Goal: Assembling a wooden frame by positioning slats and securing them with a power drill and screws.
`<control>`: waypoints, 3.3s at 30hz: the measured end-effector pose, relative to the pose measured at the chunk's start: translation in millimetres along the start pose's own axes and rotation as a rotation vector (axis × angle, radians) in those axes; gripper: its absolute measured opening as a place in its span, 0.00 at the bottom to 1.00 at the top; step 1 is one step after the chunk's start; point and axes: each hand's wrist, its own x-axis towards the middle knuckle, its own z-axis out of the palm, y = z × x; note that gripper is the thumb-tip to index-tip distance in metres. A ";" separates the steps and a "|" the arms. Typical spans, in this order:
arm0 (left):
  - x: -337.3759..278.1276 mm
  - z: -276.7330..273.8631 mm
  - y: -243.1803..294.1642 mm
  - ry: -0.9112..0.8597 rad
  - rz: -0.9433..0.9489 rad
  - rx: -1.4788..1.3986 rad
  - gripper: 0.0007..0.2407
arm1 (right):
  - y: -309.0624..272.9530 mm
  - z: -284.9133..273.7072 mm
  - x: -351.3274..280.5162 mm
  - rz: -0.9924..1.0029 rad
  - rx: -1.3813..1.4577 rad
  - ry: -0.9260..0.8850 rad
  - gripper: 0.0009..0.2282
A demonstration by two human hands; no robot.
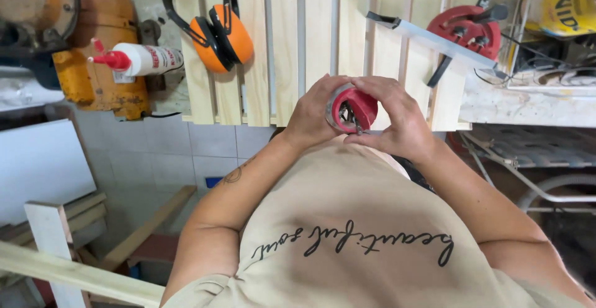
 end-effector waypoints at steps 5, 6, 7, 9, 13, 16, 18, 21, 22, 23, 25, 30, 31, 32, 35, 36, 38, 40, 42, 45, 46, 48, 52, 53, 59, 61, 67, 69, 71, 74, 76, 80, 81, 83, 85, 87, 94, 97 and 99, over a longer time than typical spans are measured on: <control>-7.0 0.0 -18.3 -0.006 -0.052 0.019 0.38 | 12.5 31.5 7.1 0.061 0.039 0.034 0.37; -10.9 -3.3 -25.1 -0.039 -0.071 -0.014 0.39 | 11.4 40.2 7.1 0.107 0.071 0.064 0.33; -14.4 -11.7 -27.5 -0.047 -0.071 -0.014 0.39 | 11.0 45.2 8.3 0.111 0.072 0.070 0.33; -9.6 -28.8 -37.9 -0.101 -0.092 -0.175 0.43 | 12.4 52.7 17.9 0.081 0.191 0.009 0.31; 16.6 -92.5 7.7 -0.306 -0.154 -0.379 0.28 | -22.2 47.3 52.5 0.039 0.273 -0.185 0.29; 10.4 -101.5 -3.1 -0.368 -0.140 -0.400 0.30 | -53.8 38.3 83.0 -0.008 0.195 -0.404 0.28; 4.2 -101.4 -7.9 -0.241 -0.093 -0.278 0.36 | -81.3 30.8 96.8 0.171 -0.250 -0.568 0.39; -6.4 -89.1 -26.7 -0.114 0.025 0.058 0.39 | -71.7 53.3 62.3 0.403 -0.772 -0.456 0.55; -7.7 -91.5 -21.9 -0.104 0.022 0.044 0.39 | -71.5 58.1 56.7 0.404 -0.785 -0.469 0.55; -8.9 -94.2 -16.0 -0.102 0.038 0.059 0.40 | -72.2 62.1 51.1 0.415 -0.836 -0.484 0.48; -1.0 -102.3 -13.2 -0.070 0.073 0.086 0.40 | -71.7 60.5 58.3 0.389 -0.906 -0.492 0.42; 4.6 -110.5 -10.7 -0.279 -0.092 -0.235 0.39 | -85.7 35.6 84.2 -0.085 -0.867 -0.846 0.28; -0.4 -107.0 -11.0 -0.254 -0.102 -0.236 0.39 | -76.5 25.0 81.6 -0.103 -0.864 -0.867 0.28; -1.9 -104.5 -12.5 -0.269 -0.159 -0.280 0.40 | -66.5 14.0 79.9 -0.236 -0.876 -0.807 0.30; 6.1 -97.0 -1.9 -0.278 -0.246 -0.296 0.39 | -45.4 -29.0 94.5 -0.300 -0.722 -0.710 0.31; 2.8 -92.2 6.0 -0.287 -0.292 -0.281 0.37 | -40.9 -42.7 95.4 -0.211 -0.552 -0.679 0.29; 1.5 -75.9 3.3 -0.240 -0.299 -0.274 0.38 | -27.2 -57.2 80.7 -0.080 -0.509 -0.566 0.32; 2.1 -59.7 1.5 -0.183 -0.302 -0.261 0.40 | 3.1 -63.8 54.9 0.039 -0.468 -0.456 0.36; 1.4 -48.0 0.6 -0.022 -0.298 -0.346 0.39 | 49.4 -58.1 17.1 0.254 -0.670 -0.310 0.38; 1.2 -38.6 7.8 0.063 -0.294 -0.336 0.37 | 68.3 -28.9 -0.4 0.417 -0.756 -0.450 0.35; 0.5 -37.7 8.1 0.063 -0.299 -0.326 0.37 | 76.4 -21.0 -3.7 0.414 -0.746 -0.450 0.35; -0.9 -37.6 7.9 0.083 -0.203 -0.287 0.36 | 92.0 -3.1 -9.6 0.406 -0.789 -0.517 0.35; -7.3 -36.1 12.1 0.103 -0.196 -0.288 0.36 | 117.1 14.0 -19.4 0.393 -0.808 -0.568 0.35; -10.0 -36.3 10.3 0.105 -0.185 -0.283 0.36 | 120.3 17.9 -21.4 0.403 -0.811 -0.581 0.35; -19.9 -45.8 4.3 0.086 -0.171 -0.297 0.36 | 103.6 19.8 -18.4 0.371 -0.842 -0.539 0.38; -21.2 -49.4 -1.3 0.072 -0.156 -0.310 0.36 | 89.1 20.0 -17.5 0.313 -0.875 -0.497 0.41; -25.9 -53.3 -29.3 0.047 -0.130 -0.396 0.35 | 21.5 32.1 0.0 0.266 -0.299 -0.196 0.34; -26.5 -52.9 -37.5 0.023 -0.114 -0.386 0.35 | 7.3 42.2 0.6 0.237 -0.122 -0.170 0.35; -26.5 -53.0 -45.8 -0.011 -0.126 -0.406 0.35 | 8.7 53.8 -3.8 0.232 -0.116 -0.168 0.36; -26.3 -51.2 -50.7 -0.060 -0.147 -0.409 0.36 | 15.6 65.8 -5.0 0.207 -0.094 -0.158 0.38; -26.1 -46.0 -51.0 -0.082 -0.154 -0.396 0.36 | 18.5 68.0 -4.3 0.192 -0.082 -0.146 0.38; -21.4 -36.5 -47.0 -0.132 -0.246 -0.376 0.39 | 22.0 59.0 -3.8 0.193 -0.111 -0.118 0.35; -19.5 -35.6 -44.3 -0.153 -0.274 -0.373 0.40 | 23.5 54.8 -4.0 0.188 -0.106 -0.121 0.33; -16.4 -30.7 -42.7 -0.134 -0.309 -0.337 0.42 | 31.5 49.2 -6.0 0.181 -0.082 -0.110 0.33; -20.9 -29.2 -34.6 -0.117 -0.369 -0.300 0.43 | 32.6 44.7 -11.0 0.192 -0.039 -0.109 0.32; -19.7 -33.2 -27.1 -0.121 -0.434 -0.257 0.46 | 32.0 39.9 -9.8 0.145 -0.030 -0.089 0.28; 5.9 -95.6 12.1 -0.288 -0.312 -0.094 0.56 | 47.6 40.0 -16.2 0.122 0.047 -0.156 0.27; 32.4 -103.3 30.7 -0.354 -0.037 0.315 0.15 | 49.0 45.8 -15.2 0.161 0.061 -0.172 0.34; 43.2 -91.1 35.9 -0.565 0.151 0.738 0.06 | 47.9 52.1 -15.7 0.190 0.038 -0.160 0.37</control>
